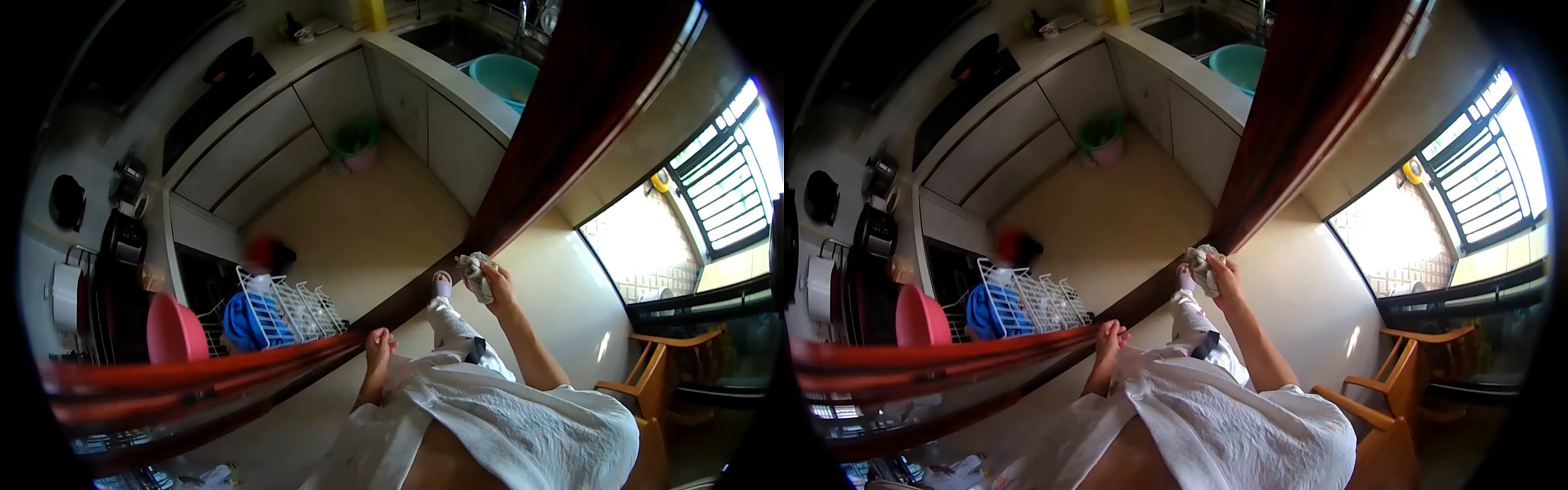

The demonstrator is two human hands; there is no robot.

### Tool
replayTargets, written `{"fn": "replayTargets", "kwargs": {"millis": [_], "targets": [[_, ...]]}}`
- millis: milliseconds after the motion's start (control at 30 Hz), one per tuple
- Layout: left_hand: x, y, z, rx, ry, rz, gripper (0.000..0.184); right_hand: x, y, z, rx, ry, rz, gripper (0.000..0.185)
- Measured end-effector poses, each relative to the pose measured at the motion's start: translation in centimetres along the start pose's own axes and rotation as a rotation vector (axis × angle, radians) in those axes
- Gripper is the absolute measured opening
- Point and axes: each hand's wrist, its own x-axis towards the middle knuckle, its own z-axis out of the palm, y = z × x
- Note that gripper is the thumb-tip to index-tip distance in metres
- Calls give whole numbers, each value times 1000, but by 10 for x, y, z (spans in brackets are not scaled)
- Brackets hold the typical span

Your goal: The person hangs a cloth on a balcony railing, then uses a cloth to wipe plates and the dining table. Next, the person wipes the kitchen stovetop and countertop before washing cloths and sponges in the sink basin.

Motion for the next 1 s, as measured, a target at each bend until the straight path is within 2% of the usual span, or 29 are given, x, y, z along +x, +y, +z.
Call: {"fn": "replayTargets", "kwargs": {"millis": [67,167,233,300,367,433,500,567,700,767,833,867,900,1000], "targets": [[35,33,16,-36,0,6,27,43,-8,-3,-73,62,6,24],[97,112,53,-110,150,-13,26,120,-46,37,-161,132,-35,21],[131,148,68,-40,113,94,26,183,-70,66,-302,133,-185,20],[148,180,85,-71,108,111,26,244,-108,90,-488,71,-433,22],[181,199,93,-95,93,93,29,310,-147,110,-575,212,-645,24],[214,223,105,-80,89,75,28,367,-183,112,-900,517,-873,26],[255,235,111,-109,-6,70,28,393,-214,114,-1009,709,-1169,29],[285,277,122,-60,-11,67,27,435,-222,66,-1160,893,-1254,32],[373,348,123,41,9,54,26,473,-192,42,-1575,1312,-726,48],[428,369,112,76,10,39,27,504,-187,66,-1560,1252,-651,53],[482,399,100,120,-25,20,27,547,-181,91,-1635,1080,-722,52],[505,420,98,134,-42,13,27,573,-179,104,-1677,984,-856,53],[527,439,98,137,-76,26,27,604,-175,118,-1683,998,-842,53],[577,491,98,166,-113,60,27,702,-167,188,-1575,718,-879,53]]}}
